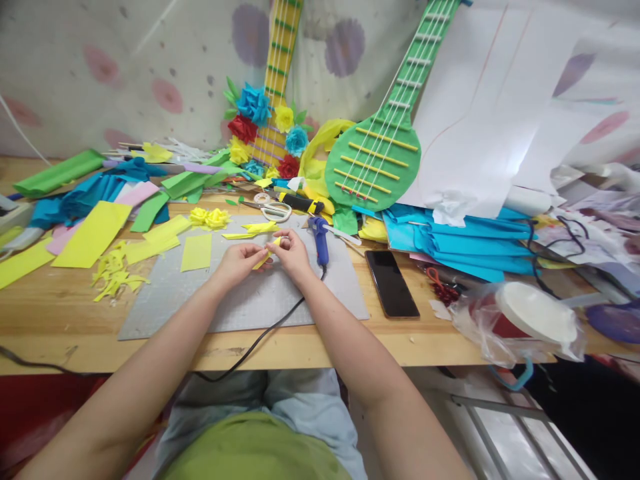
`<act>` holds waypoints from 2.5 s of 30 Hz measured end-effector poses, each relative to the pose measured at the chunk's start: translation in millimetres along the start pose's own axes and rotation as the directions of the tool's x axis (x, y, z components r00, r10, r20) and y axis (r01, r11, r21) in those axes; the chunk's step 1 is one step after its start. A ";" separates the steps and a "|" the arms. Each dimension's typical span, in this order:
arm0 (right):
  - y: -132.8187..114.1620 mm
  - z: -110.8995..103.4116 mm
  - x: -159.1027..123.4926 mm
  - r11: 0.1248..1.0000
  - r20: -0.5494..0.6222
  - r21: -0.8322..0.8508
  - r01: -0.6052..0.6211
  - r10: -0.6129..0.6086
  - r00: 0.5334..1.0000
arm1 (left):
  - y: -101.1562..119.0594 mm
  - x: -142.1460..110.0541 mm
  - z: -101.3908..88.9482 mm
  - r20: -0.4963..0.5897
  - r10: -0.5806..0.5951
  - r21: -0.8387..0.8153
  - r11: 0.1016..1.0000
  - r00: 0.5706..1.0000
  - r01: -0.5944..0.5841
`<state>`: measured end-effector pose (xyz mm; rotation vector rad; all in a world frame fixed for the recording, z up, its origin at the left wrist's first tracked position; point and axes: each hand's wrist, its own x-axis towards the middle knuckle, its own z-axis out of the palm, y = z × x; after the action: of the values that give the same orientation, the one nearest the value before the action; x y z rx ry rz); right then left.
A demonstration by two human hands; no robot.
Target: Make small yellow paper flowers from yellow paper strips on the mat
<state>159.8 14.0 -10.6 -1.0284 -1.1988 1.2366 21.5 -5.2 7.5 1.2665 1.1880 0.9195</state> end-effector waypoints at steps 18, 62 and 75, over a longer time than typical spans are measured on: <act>2.7 -6.4 5.5 0.998 -0.184 0.063 0.010 0.002 0.983 | -3.9 1.9 -13.6 -0.021 0.032 0.276 0.961 0.999 -0.026; 4.1 -8.5 5.5 0.992 -0.207 0.101 -0.072 0.092 0.974 | 7.2 -4.1 -26.4 -0.206 0.018 -0.069 0.997 0.978 -0.033; 4.3 -7.1 4.6 0.996 -0.208 0.055 -0.071 0.080 0.975 | -8.2 9.5 -38.6 -0.433 0.243 0.402 0.914 0.868 -0.055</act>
<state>166.1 19.3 -15.2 -1.1478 -0.9711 1.1769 -15.2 10.9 1.2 1.5069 1.7379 1.2053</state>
